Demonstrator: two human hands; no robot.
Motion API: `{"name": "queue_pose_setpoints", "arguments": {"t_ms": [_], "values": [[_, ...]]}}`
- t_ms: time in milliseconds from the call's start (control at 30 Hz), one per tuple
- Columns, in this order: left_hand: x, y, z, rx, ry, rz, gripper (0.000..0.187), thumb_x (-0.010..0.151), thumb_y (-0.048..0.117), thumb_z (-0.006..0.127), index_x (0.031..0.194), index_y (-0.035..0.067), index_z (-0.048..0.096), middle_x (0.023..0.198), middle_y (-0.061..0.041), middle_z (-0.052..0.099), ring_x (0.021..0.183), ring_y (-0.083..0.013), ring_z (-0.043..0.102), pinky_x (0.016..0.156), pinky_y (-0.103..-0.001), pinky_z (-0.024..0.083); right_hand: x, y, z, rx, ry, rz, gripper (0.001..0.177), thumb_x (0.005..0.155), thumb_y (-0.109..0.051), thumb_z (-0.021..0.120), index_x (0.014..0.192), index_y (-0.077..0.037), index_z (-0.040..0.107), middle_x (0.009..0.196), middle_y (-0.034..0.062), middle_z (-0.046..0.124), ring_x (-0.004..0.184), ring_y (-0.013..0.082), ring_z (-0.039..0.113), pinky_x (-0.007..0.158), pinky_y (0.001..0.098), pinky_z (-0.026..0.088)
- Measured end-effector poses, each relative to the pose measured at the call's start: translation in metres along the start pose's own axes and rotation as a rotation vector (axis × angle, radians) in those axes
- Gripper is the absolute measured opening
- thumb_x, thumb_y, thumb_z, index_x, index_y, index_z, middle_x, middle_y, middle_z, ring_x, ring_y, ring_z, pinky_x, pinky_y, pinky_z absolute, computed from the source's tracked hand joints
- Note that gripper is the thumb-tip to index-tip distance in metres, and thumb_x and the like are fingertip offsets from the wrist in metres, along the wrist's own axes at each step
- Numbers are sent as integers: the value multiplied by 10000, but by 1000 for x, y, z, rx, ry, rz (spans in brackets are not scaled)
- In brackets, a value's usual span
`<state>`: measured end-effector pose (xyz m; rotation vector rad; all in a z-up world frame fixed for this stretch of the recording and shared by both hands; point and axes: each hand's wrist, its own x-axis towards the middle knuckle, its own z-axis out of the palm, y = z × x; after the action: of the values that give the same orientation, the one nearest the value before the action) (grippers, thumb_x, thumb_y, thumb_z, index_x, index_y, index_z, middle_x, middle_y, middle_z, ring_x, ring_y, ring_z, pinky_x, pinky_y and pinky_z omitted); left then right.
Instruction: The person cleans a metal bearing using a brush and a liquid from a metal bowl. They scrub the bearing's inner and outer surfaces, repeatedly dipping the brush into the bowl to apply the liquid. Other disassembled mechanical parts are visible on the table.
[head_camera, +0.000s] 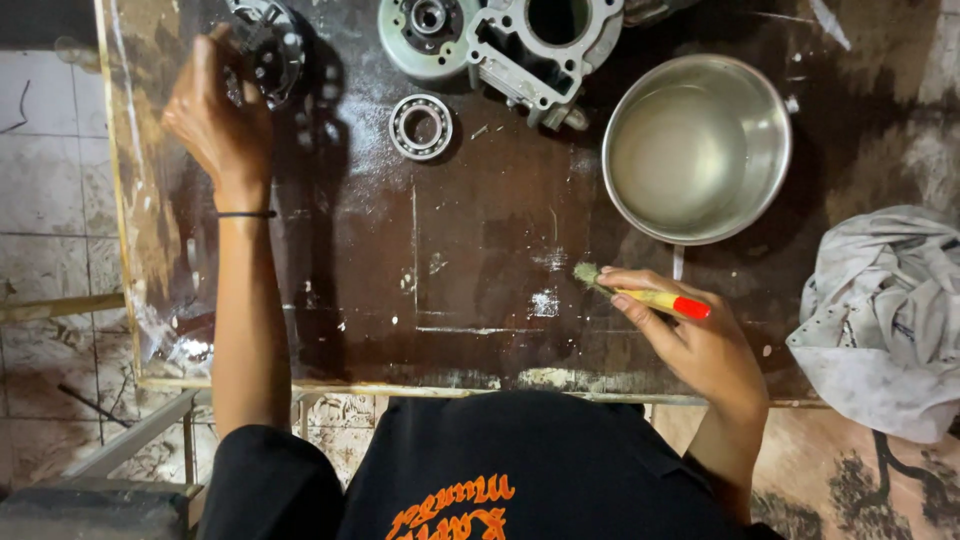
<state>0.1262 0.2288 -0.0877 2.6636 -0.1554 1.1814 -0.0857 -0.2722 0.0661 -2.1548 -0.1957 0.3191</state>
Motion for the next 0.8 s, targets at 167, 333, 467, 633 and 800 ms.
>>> {"name": "queue_pose_setpoints", "arguments": {"t_ms": [167, 333, 467, 633, 800], "values": [[0, 39, -32, -121, -61, -38, 430, 891, -97, 770, 1267, 110, 734, 1135, -54, 814, 956, -186, 805, 811, -295, 631, -4, 0, -3, 40, 5, 85, 285, 950, -165, 661, 1213, -77, 723, 1164, 81, 788, 996, 185, 777, 839, 298, 601], [-17, 41, -34, -223, -100, -93, 406, 933, -42, 810, 1308, 89, 727, 1122, -59, 811, 933, -192, 801, 815, -318, 628, 0, 2, 1, 38, 1, 97, 266, 961, -151, 652, 1201, -70, 730, 1162, 81, 795, 968, 188, 781, 837, 309, 595], [-21, 65, -37, -157, -153, -148, 370, 886, 126, 901, 1203, 101, 710, 1194, -83, 775, 1051, -233, 744, 922, -372, 564, -2, 1, -5, 6, -21, 76, 274, 946, -161, 664, 1201, -86, 733, 1155, 69, 792, 1005, 174, 782, 843, 300, 602], [-37, 82, -41, -81, -155, -183, 466, 951, 170, 887, 1352, 99, 658, 1324, -74, 719, 1267, -255, 623, 1116, -418, 438, -16, 15, -9, 85, -11, -55, 261, 974, -131, 647, 1219, -66, 711, 1241, 93, 758, 1123, 197, 733, 946, 310, 575], [-42, 156, -68, -363, -203, -258, 537, 1016, 200, 844, 1462, 96, 562, 1445, -72, 640, 1402, -239, 560, 1270, -407, 410, -26, 46, -16, 123, 40, -91, 267, 1010, -119, 604, 1252, -49, 693, 1291, 77, 731, 1177, 190, 705, 1016, 292, 571]]}}
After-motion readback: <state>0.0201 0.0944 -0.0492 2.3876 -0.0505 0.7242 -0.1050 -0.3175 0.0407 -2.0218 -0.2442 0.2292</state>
